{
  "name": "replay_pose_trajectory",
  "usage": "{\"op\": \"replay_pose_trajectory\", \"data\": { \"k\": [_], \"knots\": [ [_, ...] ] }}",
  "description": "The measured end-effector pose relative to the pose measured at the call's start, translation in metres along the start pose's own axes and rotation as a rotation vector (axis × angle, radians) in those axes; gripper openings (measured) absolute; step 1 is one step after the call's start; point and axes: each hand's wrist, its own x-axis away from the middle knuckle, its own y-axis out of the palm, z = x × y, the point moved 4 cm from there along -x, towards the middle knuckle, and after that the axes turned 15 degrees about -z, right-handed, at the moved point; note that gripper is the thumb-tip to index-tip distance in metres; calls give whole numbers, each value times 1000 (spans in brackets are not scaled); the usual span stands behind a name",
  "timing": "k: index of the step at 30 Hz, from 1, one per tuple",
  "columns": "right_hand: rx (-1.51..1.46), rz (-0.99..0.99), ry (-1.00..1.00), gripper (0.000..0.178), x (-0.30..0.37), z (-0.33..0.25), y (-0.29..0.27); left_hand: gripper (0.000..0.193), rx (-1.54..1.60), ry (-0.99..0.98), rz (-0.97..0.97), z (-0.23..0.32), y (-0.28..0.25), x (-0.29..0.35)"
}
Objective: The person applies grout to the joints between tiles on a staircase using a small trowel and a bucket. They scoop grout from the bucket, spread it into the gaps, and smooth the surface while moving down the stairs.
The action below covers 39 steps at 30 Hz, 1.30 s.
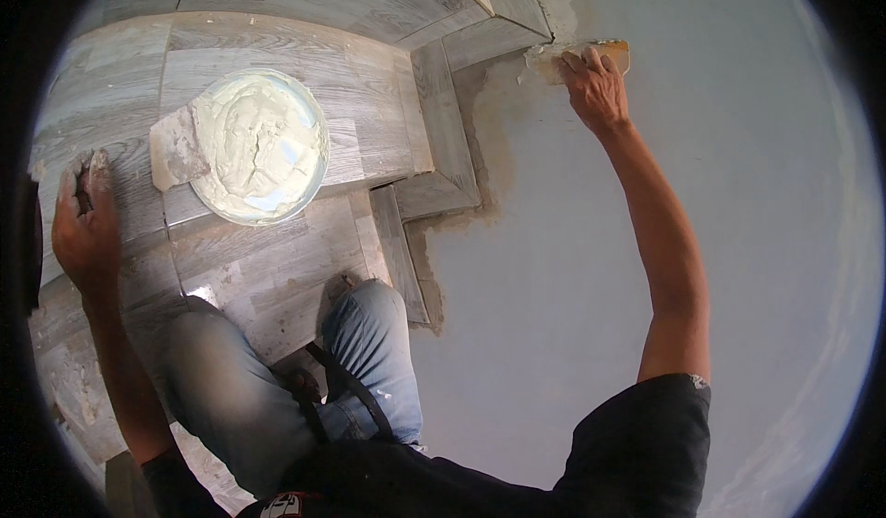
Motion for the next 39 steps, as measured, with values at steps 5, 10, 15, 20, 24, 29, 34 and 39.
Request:
{"op": "replay_pose_trajectory", "data": {
  "k": [5, 10, 15, 20, 24, 29, 34, 39],
  "knots": [
    [-33, -33, -26, 32, 13, -8, 4, 41, 75, -36, -68, 22, -12, -6],
    [-1, 50, 39, 33, -2, 8, -6, 37, 3, -2, 14, 15, -8, -3],
    [-3, -42, -18, 34, 11, -6, 8, 38, 74, -94, -39, 11, -4, -3],
    [-20, -6, 52, 34, 3, 6, -3, 36, 12, -26, 9, 12, -5, -3],
    [-15, -62, 10, 34, 10, -3, 1, 36, 73, 10, 22, 16, -7, -3],
    [-92, -65, 152, 26, 9, 0, -18, 39, 18, -33, -33, 14, -7, -4],
    [-8, -197, 305, 14, -12, 1, -14, 40, -34, 25, 9, 7, -5, -2],
    [-19, -294, 234, 14, -26, -42, 0, 42, -79, 19, 63, 4, -3, -1]
  ]
}}
